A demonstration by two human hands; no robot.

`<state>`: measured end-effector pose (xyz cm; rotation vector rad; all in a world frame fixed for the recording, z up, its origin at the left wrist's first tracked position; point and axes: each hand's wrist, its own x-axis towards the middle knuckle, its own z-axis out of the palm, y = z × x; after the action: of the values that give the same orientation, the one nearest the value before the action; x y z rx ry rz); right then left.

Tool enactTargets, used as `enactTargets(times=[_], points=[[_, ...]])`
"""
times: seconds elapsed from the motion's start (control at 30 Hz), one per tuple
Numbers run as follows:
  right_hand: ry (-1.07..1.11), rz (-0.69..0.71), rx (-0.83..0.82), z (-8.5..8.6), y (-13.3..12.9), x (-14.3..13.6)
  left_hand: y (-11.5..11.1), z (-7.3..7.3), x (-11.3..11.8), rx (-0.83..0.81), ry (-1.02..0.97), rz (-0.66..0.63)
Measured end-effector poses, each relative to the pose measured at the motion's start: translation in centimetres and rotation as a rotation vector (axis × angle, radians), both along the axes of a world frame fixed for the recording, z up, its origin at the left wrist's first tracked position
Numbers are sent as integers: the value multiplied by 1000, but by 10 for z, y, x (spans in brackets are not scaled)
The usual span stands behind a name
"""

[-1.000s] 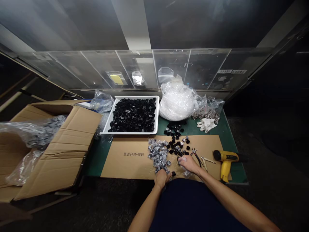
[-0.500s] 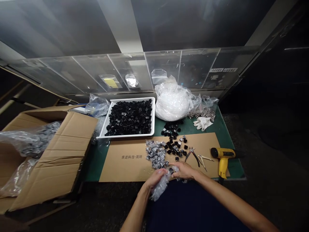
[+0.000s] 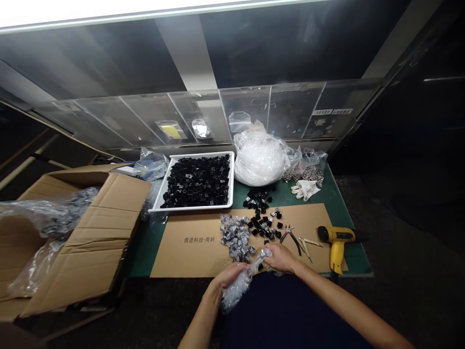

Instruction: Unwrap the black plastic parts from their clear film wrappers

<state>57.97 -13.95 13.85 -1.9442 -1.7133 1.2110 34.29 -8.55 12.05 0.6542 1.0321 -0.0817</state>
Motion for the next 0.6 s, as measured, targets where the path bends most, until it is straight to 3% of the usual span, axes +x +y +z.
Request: enactTargets(times=[0.3,0.6], points=[[96,-152,-21,-17,-7,-3,-5,3,0,-330,-28,409],[387,-206,-51,-13,-15,-7,-10,-3,2,-326,-120,433]])
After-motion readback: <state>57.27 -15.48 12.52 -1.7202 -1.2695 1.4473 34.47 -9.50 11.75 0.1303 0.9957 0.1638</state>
